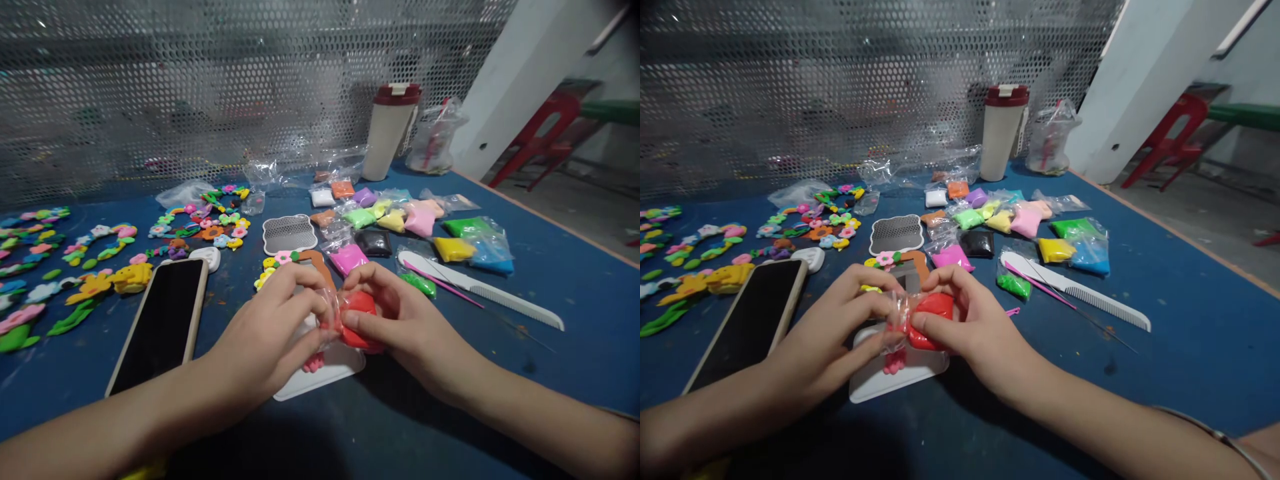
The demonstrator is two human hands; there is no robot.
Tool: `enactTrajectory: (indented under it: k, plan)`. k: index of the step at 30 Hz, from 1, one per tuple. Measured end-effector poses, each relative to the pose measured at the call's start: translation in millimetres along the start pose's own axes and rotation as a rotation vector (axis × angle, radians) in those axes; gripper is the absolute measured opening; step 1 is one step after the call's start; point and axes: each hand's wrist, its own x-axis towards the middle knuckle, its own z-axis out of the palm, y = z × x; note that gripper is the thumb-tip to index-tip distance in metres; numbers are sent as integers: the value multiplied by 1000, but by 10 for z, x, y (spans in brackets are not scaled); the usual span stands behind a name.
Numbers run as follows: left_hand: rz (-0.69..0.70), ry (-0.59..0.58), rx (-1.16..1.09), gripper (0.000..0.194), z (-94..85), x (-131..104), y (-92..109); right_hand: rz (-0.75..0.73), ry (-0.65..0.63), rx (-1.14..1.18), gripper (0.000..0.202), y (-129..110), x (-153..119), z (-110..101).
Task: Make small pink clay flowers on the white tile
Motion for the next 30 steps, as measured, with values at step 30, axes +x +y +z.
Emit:
enactTrajectory:
  k: [30]
  plan:
    - [-726,207,-928,17,-23,92,-189,29,144,-26,23,-41,105,-132]
